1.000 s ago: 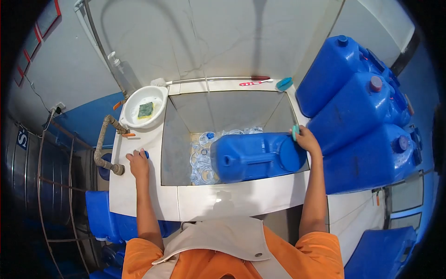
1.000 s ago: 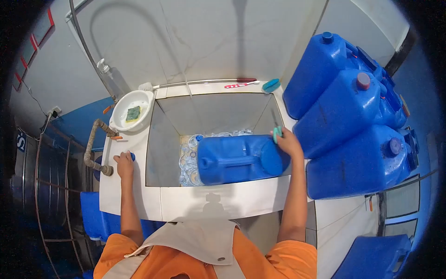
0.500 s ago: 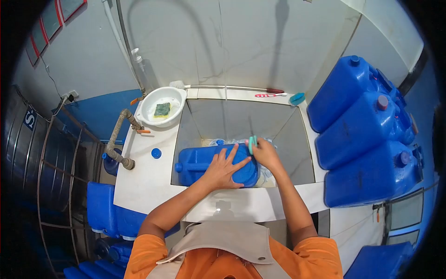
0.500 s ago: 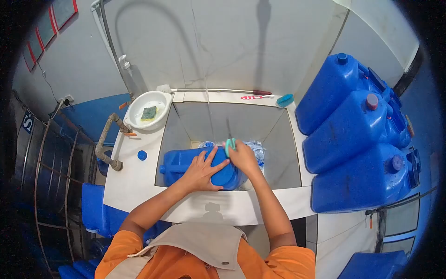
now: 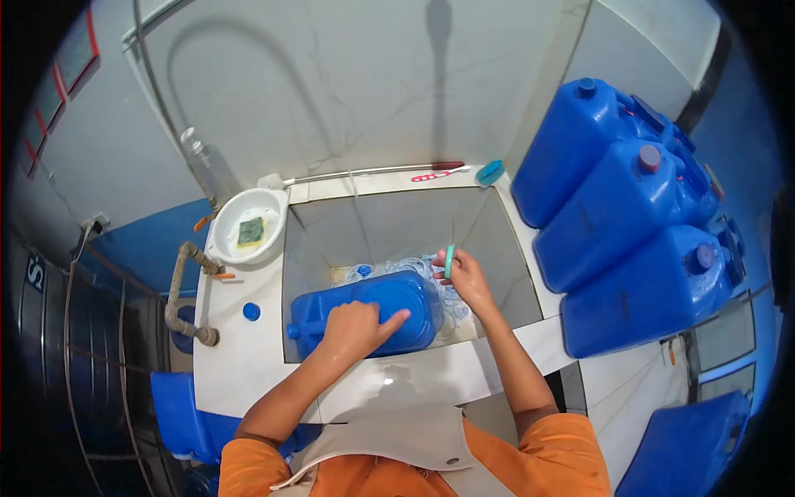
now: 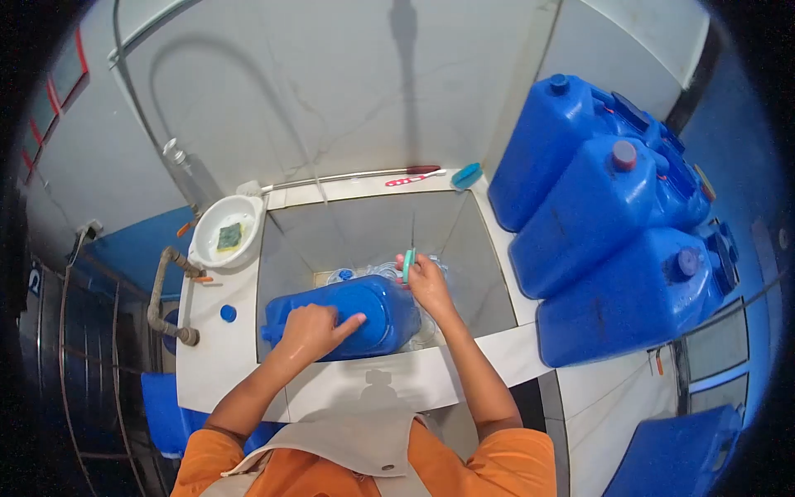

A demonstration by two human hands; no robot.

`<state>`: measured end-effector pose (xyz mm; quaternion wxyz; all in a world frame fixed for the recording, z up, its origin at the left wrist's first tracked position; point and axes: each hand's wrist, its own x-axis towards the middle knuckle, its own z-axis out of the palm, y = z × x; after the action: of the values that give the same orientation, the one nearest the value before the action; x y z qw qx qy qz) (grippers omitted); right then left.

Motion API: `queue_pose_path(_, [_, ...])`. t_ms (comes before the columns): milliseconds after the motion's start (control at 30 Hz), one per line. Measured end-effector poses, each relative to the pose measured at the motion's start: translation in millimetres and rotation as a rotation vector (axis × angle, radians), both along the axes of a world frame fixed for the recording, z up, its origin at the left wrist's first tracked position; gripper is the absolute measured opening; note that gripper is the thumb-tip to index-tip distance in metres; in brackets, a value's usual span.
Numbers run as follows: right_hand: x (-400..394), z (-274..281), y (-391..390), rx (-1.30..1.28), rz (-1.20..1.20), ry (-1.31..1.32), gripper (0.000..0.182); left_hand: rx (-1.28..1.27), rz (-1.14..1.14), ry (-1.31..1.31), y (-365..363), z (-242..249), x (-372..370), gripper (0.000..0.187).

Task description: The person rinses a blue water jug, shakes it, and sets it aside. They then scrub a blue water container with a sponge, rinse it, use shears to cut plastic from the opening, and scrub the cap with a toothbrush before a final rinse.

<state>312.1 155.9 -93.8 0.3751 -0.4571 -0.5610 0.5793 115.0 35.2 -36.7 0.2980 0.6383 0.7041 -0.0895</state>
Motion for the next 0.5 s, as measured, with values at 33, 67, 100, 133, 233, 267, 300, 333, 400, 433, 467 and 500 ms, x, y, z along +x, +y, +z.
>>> queue_pose_path(33, [2,2,2,0.005,0.021,-0.081,0.04,0.491,-0.235,-0.124,1,-7,1,0.07])
queue_pose_path(67, [3,3,3,0.008,0.047,-0.163,0.039,0.981,-0.461,-0.258,2,-12,4,0.068])
queue_pose_path(100, [3,5,2,0.006,0.035,-0.165,0.039,0.98,-0.471,-0.265,6,-16,7,0.068])
queue_pose_path(133, [1,7,1,0.013,0.062,-0.162,0.04,1.014,-0.628,-0.109,9,-18,10,0.066])
queue_pose_path(233, [7,9,0,0.029,0.094,-0.13,0.04,0.776,-0.465,0.01,16,-20,17,0.062])
queue_pose_path(267, [9,8,-2,0.035,0.098,-0.097,0.039,0.501,-0.154,-0.027,16,-20,15,0.059])
queue_pose_path(300, [12,4,-4,0.027,0.11,-0.096,0.039,0.492,-0.143,-0.024,16,-28,5,0.059])
queue_pose_path(333, [17,0,-5,0.055,0.063,-0.042,0.038,0.24,-0.078,-0.004,17,-37,-12,0.056])
queue_pose_path(400, [16,-4,-7,0.089,0.022,0.023,0.036,-0.008,-0.006,0.023,18,-32,-29,0.054])
queue_pose_path(433, [15,-4,-14,0.149,0.011,0.081,0.035,0.028,0.041,0.026,9,-11,-30,0.052])
queue_pose_path(467, [14,-7,-21,0.208,0.002,0.138,0.033,0.062,0.088,0.028,2,-1,-30,0.05])
queue_pose_path(500, [9,-25,-24,0.265,0.028,0.159,0.035,0.052,0.102,0.028,2,-13,-31,0.05])
